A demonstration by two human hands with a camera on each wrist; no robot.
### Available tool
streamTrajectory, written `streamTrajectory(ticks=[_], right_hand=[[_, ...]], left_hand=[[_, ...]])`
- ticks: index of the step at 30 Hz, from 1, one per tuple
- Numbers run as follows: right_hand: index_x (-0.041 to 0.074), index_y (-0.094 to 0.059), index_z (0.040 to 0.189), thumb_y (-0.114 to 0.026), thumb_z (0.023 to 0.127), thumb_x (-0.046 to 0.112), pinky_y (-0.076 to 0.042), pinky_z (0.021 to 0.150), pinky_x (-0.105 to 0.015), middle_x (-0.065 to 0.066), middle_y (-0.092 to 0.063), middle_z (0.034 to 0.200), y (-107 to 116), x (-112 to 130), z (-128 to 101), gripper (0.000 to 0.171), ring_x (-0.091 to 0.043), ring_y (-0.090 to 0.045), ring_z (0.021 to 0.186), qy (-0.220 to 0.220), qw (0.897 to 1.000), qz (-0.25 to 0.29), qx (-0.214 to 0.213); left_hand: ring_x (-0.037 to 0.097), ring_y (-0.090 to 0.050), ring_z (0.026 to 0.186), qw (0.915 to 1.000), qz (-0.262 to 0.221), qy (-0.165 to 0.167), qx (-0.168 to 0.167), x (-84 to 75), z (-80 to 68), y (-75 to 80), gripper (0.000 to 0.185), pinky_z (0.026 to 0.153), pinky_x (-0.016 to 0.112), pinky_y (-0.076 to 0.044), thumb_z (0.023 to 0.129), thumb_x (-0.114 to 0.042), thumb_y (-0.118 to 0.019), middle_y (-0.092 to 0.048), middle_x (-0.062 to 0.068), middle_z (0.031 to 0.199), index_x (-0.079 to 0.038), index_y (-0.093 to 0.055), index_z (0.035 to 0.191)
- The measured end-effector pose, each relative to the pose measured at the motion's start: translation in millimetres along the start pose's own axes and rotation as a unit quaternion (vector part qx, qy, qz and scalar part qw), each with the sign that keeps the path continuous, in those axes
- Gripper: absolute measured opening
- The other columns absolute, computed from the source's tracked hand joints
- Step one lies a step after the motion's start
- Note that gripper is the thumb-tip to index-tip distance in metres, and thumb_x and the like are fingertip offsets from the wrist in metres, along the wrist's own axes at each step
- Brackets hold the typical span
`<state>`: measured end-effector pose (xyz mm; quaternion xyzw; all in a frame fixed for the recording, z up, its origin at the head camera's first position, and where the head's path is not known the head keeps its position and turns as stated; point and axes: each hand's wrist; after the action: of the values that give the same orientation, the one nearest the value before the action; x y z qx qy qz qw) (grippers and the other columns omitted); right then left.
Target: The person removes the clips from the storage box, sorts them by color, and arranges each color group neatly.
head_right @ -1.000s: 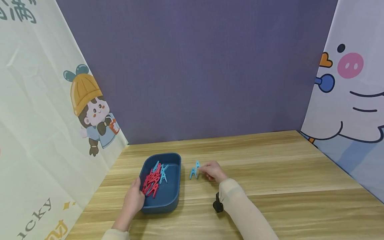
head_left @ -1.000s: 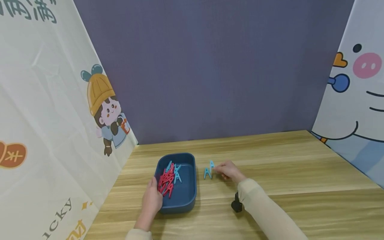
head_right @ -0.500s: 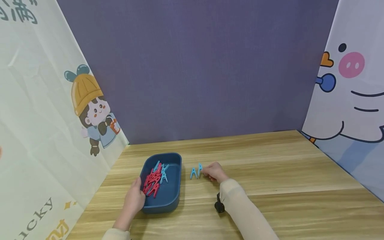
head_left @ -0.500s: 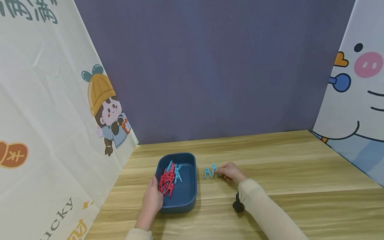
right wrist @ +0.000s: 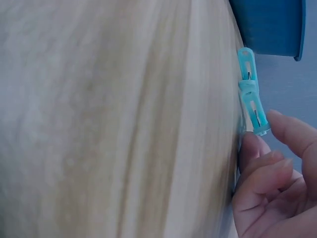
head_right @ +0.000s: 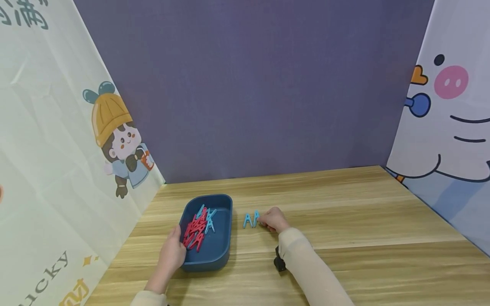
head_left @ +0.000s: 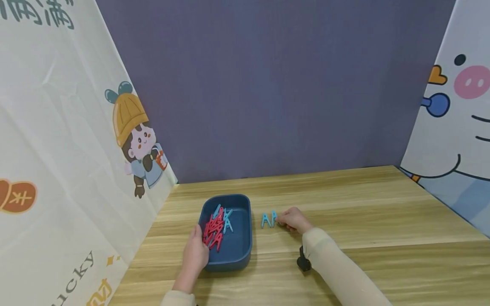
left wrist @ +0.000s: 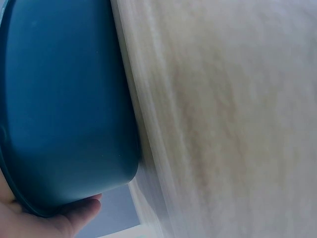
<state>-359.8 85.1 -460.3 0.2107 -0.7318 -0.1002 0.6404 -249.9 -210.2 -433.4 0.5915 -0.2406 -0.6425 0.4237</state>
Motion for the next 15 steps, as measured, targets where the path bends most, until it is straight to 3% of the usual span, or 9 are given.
streamTrajectory(ticks=[15], right_hand=[[-0.001,-0.059,0.061,-0.067,0.082,0.013,-0.029,0.035,-0.017,-0.001,-0.046,0.051,-3.2,1.6,0.6,0.027,-0.008,-0.033,0.039,-0.002,1.0,-0.002,-0.016]], left_hand=[[0.044,-0.029,0.127,0.9999,-0.008,0.006,0.003,-0.2,1.2,-1.0,0.054,0.102,0.052,-0.029,0.086,0.008,-0.042,-0.026,0.032,0.14,0.016,-0.025,0.136]])
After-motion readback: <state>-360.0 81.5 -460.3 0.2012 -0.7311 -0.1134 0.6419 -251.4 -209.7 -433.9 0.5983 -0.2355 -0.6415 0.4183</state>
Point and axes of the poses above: each hand's wrist, its own z-axis towards the middle knuckle, its own y-axis out of the back of the hand, x = y × z
